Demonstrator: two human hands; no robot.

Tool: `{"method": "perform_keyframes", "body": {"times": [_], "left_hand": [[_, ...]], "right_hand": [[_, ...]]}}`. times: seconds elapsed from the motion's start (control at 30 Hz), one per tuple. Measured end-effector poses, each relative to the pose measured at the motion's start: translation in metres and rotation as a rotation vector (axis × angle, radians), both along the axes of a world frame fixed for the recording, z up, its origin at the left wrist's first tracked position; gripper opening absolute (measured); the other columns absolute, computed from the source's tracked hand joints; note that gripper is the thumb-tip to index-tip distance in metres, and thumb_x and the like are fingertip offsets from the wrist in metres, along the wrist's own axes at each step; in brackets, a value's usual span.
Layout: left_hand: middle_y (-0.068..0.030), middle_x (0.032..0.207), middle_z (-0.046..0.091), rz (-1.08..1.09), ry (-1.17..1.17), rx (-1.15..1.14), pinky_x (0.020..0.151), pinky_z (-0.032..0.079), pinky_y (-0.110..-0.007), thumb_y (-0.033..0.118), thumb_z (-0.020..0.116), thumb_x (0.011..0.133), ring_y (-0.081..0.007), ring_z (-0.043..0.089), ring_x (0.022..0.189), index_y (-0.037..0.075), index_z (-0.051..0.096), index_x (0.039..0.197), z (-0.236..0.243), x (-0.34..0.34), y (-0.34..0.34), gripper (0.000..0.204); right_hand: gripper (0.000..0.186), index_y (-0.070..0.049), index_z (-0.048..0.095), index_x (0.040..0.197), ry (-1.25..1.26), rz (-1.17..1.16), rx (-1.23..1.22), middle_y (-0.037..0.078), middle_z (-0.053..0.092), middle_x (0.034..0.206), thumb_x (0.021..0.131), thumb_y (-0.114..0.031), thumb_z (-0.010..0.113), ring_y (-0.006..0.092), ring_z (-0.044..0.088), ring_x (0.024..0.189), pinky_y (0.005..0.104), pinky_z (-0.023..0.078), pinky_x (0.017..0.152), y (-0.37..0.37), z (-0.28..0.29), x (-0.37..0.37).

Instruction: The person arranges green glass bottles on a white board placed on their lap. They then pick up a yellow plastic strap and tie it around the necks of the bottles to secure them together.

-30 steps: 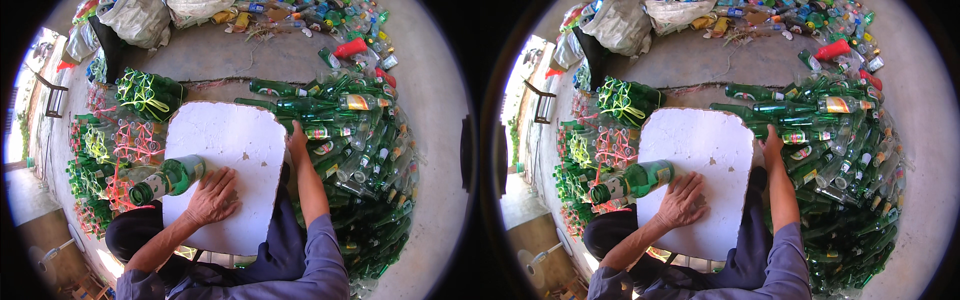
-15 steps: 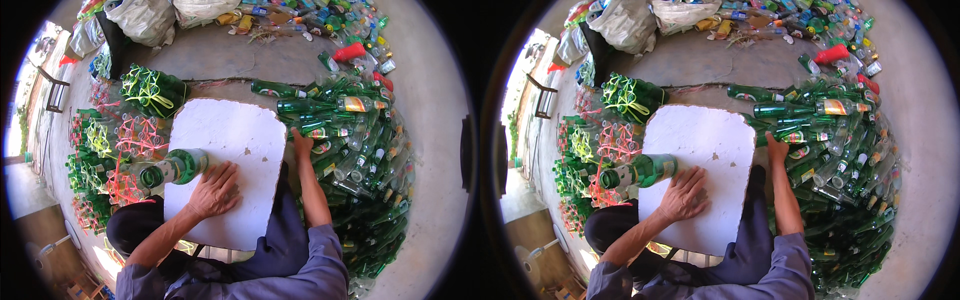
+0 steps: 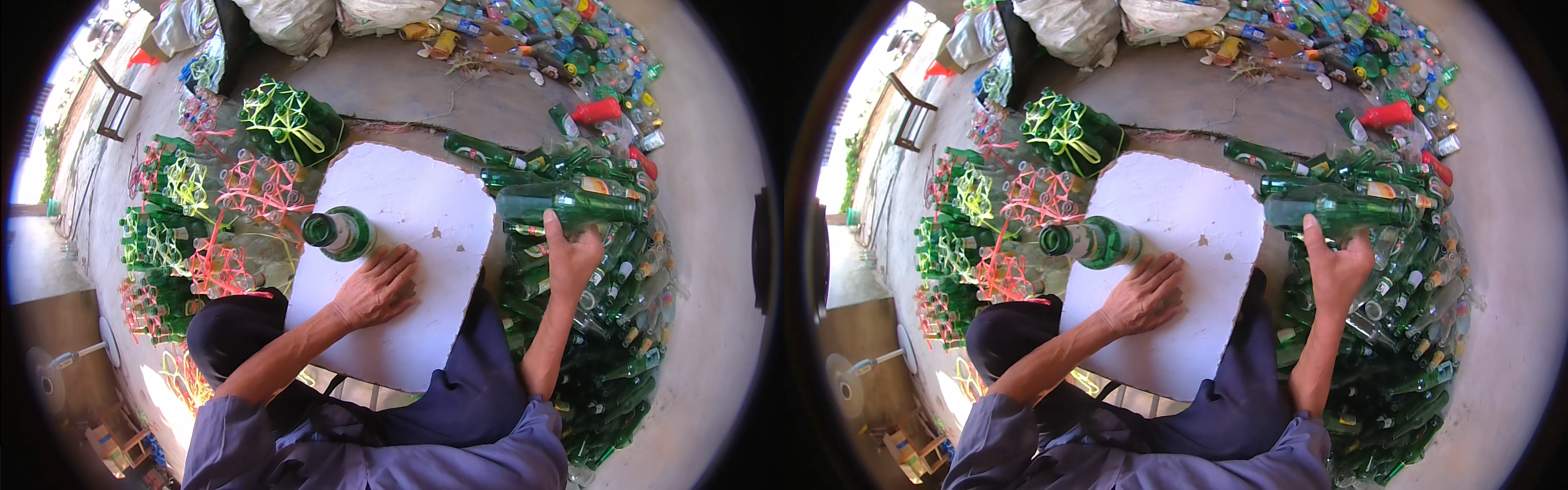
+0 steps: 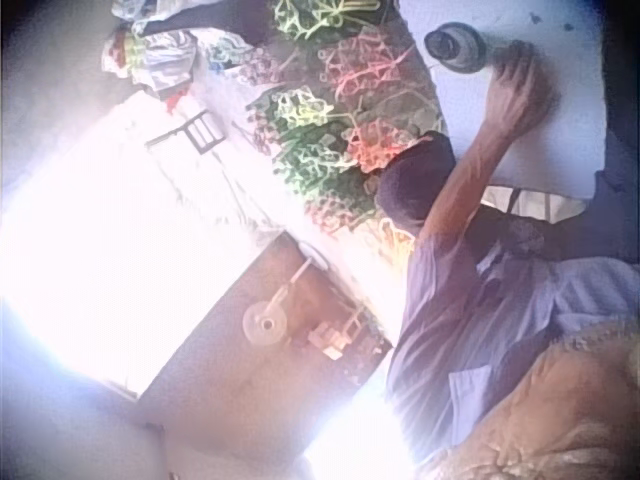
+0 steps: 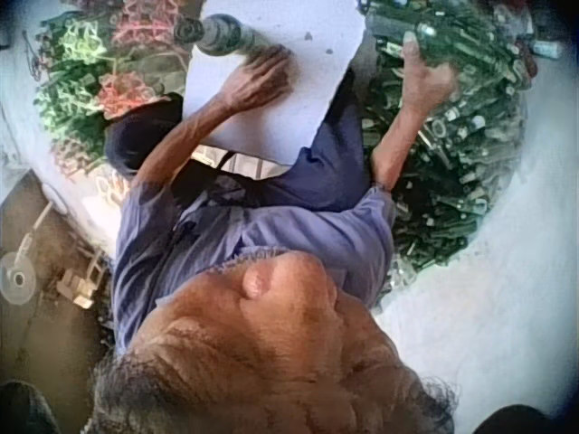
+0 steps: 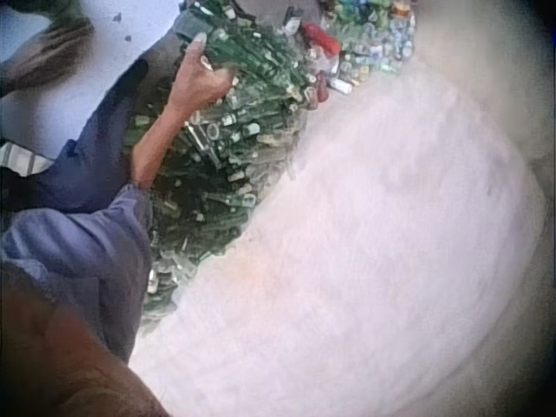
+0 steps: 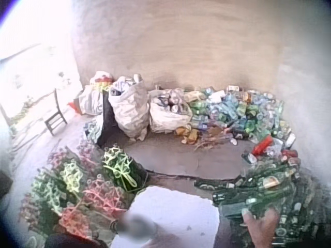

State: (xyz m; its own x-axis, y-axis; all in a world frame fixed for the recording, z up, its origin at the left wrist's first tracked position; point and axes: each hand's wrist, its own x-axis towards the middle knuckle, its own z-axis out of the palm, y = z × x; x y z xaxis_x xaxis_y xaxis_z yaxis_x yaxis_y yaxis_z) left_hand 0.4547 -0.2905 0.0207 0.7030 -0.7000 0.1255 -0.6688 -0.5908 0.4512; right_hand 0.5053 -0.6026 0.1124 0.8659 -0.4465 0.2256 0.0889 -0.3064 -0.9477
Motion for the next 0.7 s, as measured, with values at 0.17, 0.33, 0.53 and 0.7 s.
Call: {"method": "perform_keyframes", "body": {"times": [0.17, 0.33, 0.53, 0.7], "left_hand": [[-0.0185, 0.142, 0.051, 0.002, -0.053, -0.070, 0.112, 0.036, -0.050, 0.022, 0.071, 0.085, -0.0350, 0.045, 0.137, -0.001, 0.053, 0.127, -0.010, -0.003, 0.003, 0.052], [-0.0193, 0.134, 0.057, -0.011, -0.102, -0.112, 0.109, 0.040, -0.047, 0.021, 0.068, 0.089, -0.0349, 0.052, 0.129, -0.002, 0.056, 0.124, -0.009, -0.002, 0.001, 0.044], [-0.0176, 0.117, 0.064, -0.061, -0.057, -0.138, 0.105, 0.044, -0.046, 0.018, 0.067, 0.088, -0.0354, 0.059, 0.116, -0.002, 0.060, 0.115, -0.013, -0.002, 0.006, 0.034], [-0.0179, 0.111, 0.066, -0.119, -0.073, -0.148, 0.103, 0.046, -0.046, 0.015, 0.067, 0.086, -0.0348, 0.061, 0.111, -0.001, 0.062, 0.110, -0.008, 0.001, 0.007, 0.030]], "right_hand": [[0.036, -0.001, 0.066, 0.110, 0.001, 0.262, -0.257, 0.005, 0.071, 0.100, 0.078, -0.009, 0.080, 0.0127, 0.065, 0.087, 0.0290, 0.051, 0.083, 0.050, 0.027, 0.001], [0.037, -0.004, 0.067, 0.103, -0.020, 0.439, -0.298, 0.008, 0.072, 0.091, 0.071, -0.014, 0.084, 0.0187, 0.069, 0.082, 0.0316, 0.054, 0.078, 0.099, 0.010, 0.010], [0.052, -0.006, 0.061, 0.108, -0.047, 0.517, -0.411, 0.012, 0.069, 0.087, 0.065, -0.023, 0.086, 0.0338, 0.068, 0.079, 0.0407, 0.056, 0.072, 0.128, -0.005, 0.004], [0.050, -0.006, 0.060, 0.107, -0.018, 0.531, -0.406, 0.011, 0.069, 0.087, 0.067, -0.024, 0.085, 0.0334, 0.068, 0.081, 0.0407, 0.056, 0.073, 0.127, -0.004, 0.002]]}}
